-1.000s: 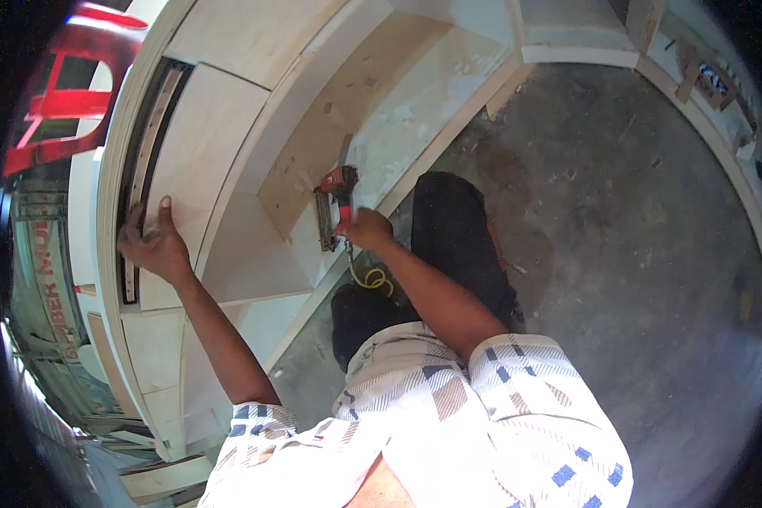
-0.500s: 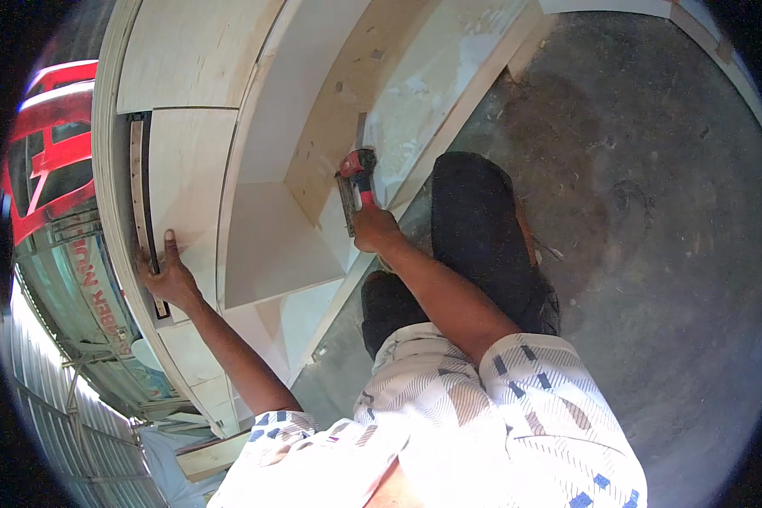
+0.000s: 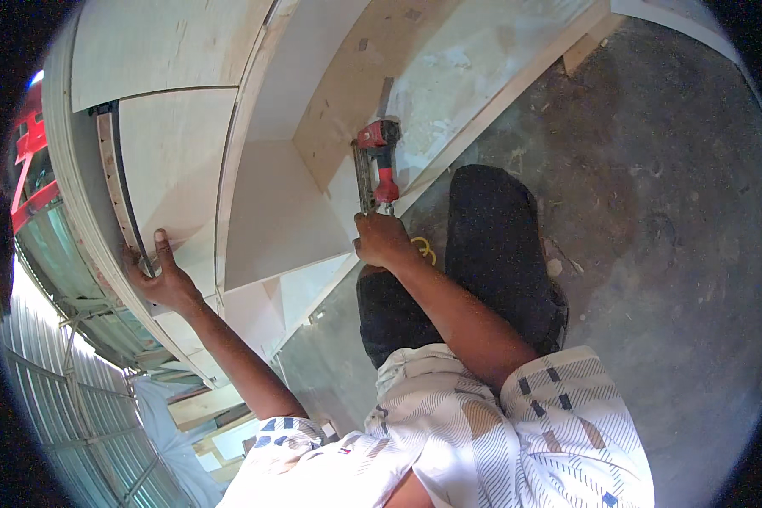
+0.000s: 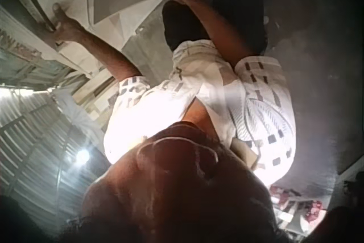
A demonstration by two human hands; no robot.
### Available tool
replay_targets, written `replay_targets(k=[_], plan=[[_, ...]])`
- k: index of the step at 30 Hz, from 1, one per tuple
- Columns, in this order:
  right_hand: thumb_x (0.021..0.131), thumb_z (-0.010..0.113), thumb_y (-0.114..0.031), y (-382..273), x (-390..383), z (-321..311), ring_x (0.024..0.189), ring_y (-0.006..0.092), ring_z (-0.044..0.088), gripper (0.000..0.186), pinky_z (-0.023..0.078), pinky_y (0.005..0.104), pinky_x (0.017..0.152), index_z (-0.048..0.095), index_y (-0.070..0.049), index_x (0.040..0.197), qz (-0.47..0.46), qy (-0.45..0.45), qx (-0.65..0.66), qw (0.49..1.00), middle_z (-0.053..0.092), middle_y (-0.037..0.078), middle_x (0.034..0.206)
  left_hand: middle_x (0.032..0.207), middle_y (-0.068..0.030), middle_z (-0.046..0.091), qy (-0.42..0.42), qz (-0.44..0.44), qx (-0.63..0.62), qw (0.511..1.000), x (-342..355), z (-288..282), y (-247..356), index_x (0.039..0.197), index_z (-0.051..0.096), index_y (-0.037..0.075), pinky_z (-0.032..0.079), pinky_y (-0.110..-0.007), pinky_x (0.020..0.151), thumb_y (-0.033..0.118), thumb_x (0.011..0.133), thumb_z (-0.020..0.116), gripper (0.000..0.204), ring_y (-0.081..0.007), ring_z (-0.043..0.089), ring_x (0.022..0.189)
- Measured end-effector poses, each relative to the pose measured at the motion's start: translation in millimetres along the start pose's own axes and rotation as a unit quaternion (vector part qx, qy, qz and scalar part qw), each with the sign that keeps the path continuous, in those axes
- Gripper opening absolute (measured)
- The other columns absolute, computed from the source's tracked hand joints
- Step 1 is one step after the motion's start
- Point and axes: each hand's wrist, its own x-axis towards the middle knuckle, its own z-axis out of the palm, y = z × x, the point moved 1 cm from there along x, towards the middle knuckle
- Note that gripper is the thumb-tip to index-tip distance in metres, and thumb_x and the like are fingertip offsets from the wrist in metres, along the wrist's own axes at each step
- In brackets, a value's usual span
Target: The person builds a drawer by hammering a piece of wood at a workbench and then installing the drawer and its face into a cabinet using a nail gun.
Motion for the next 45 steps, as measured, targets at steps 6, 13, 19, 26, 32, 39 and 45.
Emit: replay_targets(k=[6,13,19,26,32,39,45], plan=[[0.087,0.07,-0.027,-3,-11,10,0.099,0.0411,0.07,0.035,0.054,0.053,0.089,0.063,0.0,0.108,-0.01,-0.054,-0.008,0.998,0.07,0.023,0.103,0.139,-0.0191,0.057,0.013,-0.003,0.011,1.0,1,-5,-9,0.141,0.057,-0.002,0.039,-0.047,0.114,0.032,0.08,0.091,0.078,-0.0327,0.053,0.129],[0.086,0.077,-0.032,24,-20,18,0.098,0.0388,0.069,0.036,0.053,0.0505,0.083,0.065,-0.003,0.105,0.006,-0.087,-0.027,0.996,0.07,0.019,0.102,0.141,-0.0167,0.054,0.002,-0.01,0.004,1.0,-2,-3,3,0.143,0.057,0.002,0.035,-0.049,0.117,0.03,0.077,0.092,0.079,-0.0323,0.048,0.133],[0.088,0.072,-0.033,20,-26,6,0.101,0.0412,0.069,0.039,0.053,0.0536,0.088,0.064,-0.001,0.109,0.015,-0.163,-0.055,0.985,0.07,0.022,0.105,0.144,-0.0151,0.052,0.008,-0.036,-0.014,0.999,-1,-7,5,0.146,0.055,0.006,0.034,-0.051,0.118,0.03,0.077,0.092,0.081,-0.0333,0.047,0.137],[0.083,0.075,-0.039,46,-33,18,0.097,0.0401,0.07,0.042,0.053,0.0515,0.085,0.067,-0.004,0.105,0.053,-0.202,-0.088,0.974,0.072,0.021,0.099,0.142,-0.0152,0.053,0.02,-0.013,-0.039,0.999,-1,-9,2,0.144,0.058,0.011,0.036,-0.051,0.116,0.036,0.078,0.091,0.078,-0.0342,0.046,0.136],[0.083,0.075,-0.033,108,-15,17,0.082,0.0309,0.072,0.035,0.055,0.044,0.074,0.072,-0.002,0.099,0.085,-0.089,-0.053,0.991,0.073,0.019,0.09,0.136,-0.0142,0.054,0.033,-0.005,-0.034,0.999,0,0,5,0.139,0.06,0.009,0.031,-0.055,0.115,0.036,0.071,0.095,0.082,-0.0366,0.044,0.133],[0.091,0.071,-0.019,100,-8,13,0.071,0.0154,0.066,0.016,0.054,0.0335,0.064,0.07,-0.003,0.096,0.133,-0.05,0.171,0.975,0.069,0.006,0.082,0.14,-0.0225,0.055,0.05,0.025,0.004,0.998,-7,-4,-28,0.141,0.057,0.007,0.018,-0.063,0.123,0.05,0.073,0.088,0.086,-0.0441,0.044,0.138],[0.096,0.064,-0.012,0,24,-100,0.088,0.0152,0.065,0.008,0.055,0.0306,0.073,0.068,-0.005,0.098,-0.118,0.24,0.205,0.942,0.068,0.005,0.097,0.139,-0.0209,0.051,0.036,-0.013,-0.146,0.989,-3,-11,-14,0.138,0.058,0.003,0.013,-0.066,0.123,0.04,0.073,0.086,0.081,-0.0426,0.04,0.14]])
